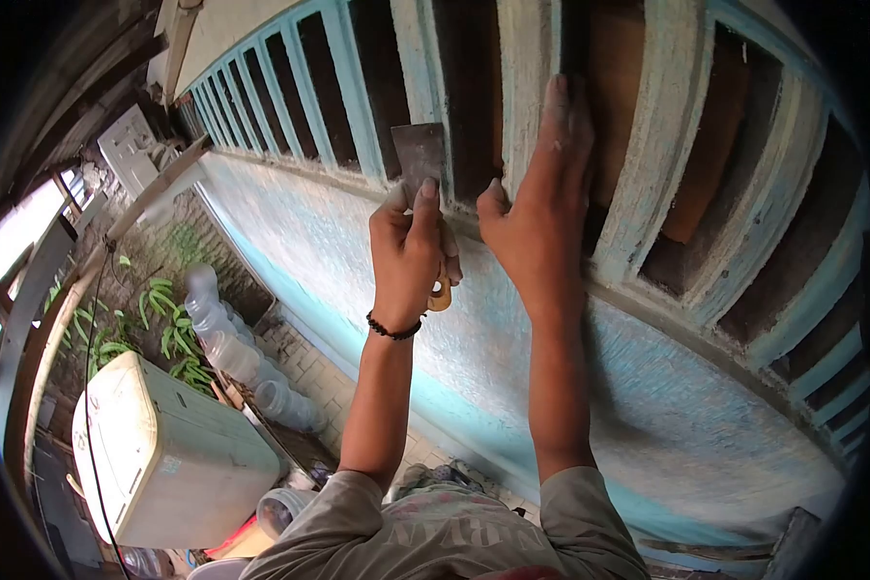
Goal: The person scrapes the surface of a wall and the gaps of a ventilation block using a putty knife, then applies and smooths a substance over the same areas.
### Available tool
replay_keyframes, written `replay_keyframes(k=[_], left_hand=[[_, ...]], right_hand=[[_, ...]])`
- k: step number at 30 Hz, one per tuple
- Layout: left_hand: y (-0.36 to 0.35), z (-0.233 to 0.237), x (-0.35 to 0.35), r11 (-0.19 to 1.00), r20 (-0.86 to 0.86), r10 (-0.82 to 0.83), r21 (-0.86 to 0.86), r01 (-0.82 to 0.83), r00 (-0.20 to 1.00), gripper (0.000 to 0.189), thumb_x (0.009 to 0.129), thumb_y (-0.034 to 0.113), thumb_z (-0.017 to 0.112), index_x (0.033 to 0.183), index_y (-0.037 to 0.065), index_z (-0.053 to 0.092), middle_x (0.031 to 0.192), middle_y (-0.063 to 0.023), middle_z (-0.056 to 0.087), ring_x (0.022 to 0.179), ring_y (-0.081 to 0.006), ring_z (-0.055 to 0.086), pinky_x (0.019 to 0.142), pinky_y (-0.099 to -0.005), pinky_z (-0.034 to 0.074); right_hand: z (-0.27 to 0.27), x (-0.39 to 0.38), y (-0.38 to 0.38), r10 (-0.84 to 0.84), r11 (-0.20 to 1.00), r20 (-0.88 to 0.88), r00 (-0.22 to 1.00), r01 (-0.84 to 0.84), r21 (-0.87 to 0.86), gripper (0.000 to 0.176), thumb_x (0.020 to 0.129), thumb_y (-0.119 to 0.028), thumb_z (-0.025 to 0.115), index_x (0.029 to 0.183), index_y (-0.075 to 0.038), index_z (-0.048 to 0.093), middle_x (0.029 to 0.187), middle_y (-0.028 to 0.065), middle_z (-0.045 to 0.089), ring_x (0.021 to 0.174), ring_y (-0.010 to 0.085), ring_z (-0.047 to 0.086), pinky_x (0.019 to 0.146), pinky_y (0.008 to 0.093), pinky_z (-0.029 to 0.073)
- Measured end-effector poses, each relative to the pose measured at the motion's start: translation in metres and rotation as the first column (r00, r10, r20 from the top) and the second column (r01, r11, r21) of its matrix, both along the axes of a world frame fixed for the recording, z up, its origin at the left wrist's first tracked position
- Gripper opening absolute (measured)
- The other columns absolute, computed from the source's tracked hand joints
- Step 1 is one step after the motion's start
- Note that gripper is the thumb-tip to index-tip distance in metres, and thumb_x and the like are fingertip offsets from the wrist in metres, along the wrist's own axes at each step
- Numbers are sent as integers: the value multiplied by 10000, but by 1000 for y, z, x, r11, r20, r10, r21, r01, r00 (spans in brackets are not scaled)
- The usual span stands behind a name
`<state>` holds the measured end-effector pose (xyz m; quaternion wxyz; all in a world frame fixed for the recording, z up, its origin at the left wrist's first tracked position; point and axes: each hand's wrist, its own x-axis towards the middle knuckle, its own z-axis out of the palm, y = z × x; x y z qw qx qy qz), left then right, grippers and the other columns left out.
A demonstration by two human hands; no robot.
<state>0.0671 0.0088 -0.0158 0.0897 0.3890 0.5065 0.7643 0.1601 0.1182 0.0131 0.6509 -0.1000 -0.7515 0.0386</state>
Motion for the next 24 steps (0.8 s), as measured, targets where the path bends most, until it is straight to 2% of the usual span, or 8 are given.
replay_keyframes(k=[1, 2, 5, 8, 12, 18, 21, 24], left_hand=[[1, -3, 1, 1000, -8, 4, 10, -4, 1000, 344, 1140, 322, 563, 1013, 11, 638, 546, -43, 583, 387, -133, 550, 380, -274, 422], [0, -6, 1, 1000, -11, -7, 20, 7, 1000, 293, 1133, 308, 578, 967, 67, 586, 574, -39, 585, 390, -134, 570, 353, -264, 428], [-2, 0, 3, 1000, 35, -11, 5, 11, 999, 293, 1136, 307, 567, 974, 64, 593, 574, -41, 589, 391, -135, 572, 356, -260, 428], [1, 14, -1, 998, 0, -58, 39, 58, 998, 294, 1140, 307, 556, 1014, 48, 615, 572, -42, 591, 388, -136, 570, 358, -260, 420], [-1, 12, 8, 1000, 6, 10, 10, -10, 1000, 305, 1137, 314, 563, 1068, 26, 635, 568, -41, 589, 383, -138, 568, 362, -253, 398], [2, 30, 1, 999, -24, 18, 48, -16, 1000, 300, 1131, 314, 575, 1063, 29, 638, 567, -31, 591, 399, -133, 577, 367, -252, 401], [5, 24, -2, 998, -50, 5, 66, -2, 999, 302, 1127, 316, 581, 1056, 28, 637, 565, -29, 589, 403, -129, 578, 370, -256, 405], [1, 22, -3, 999, -72, 6, 44, -3, 997, 311, 1126, 287, 562, 1009, 7, 630, 577, -46, 598, 409, -130, 572, 382, -273, 425]], right_hand=[[0, 1, -1, 0, 1000, 5, 1000, 0, -5, 1086, 798, 54, 730, 1707, -56, 146, 1714, 282, 247, 1552, 534, 308, 1254, 596, 371], [2, 2, -4, 0, 1000, 11, 1000, 0, -9, 1084, 800, 54, 729, 1707, -54, 145, 1715, 279, 248, 1553, 534, 305, 1255, 595, 370], [3, 3, -5, 7, 1000, 16, 1000, -7, -11, 1082, 804, 51, 730, 1706, -52, 143, 1709, 286, 252, 1554, 533, 301, 1255, 592, 369], [4, 3, -4, 15, 1000, 11, 1000, -15, 5, 1090, 798, 45, 738, 1706, -49, 143, 1700, 302, 255, 1556, 529, 299, 1253, 589, 369], [6, 4, -7, -10, 1000, 28, 1000, 11, -8, 1119, 774, 40, 753, 1706, -38, 139, 1686, 324, 263, 1559, 522, 298, 1252, 582, 366], [4, 4, -5, -38, 999, 37, 999, 37, 31, 1138, 746, 46, 766, 1697, -21, 144, 1678, 320, 275, 1556, 516, 304, 1262, 565, 354], [6, 4, -5, 18, 999, 20, 1000, -19, 40, 1141, 745, 41, 779, 1691, -19, 144, 1678, 313, 276, 1549, 517, 315, 1257, 565, 362], [5, 4, -3, -7, 997, 16, 1000, 6, 78, 1141, 744, 36, 788, 1685, -19, 146, 1673, 312, 276, 1539, 522, 326, 1252, 566, 372]])
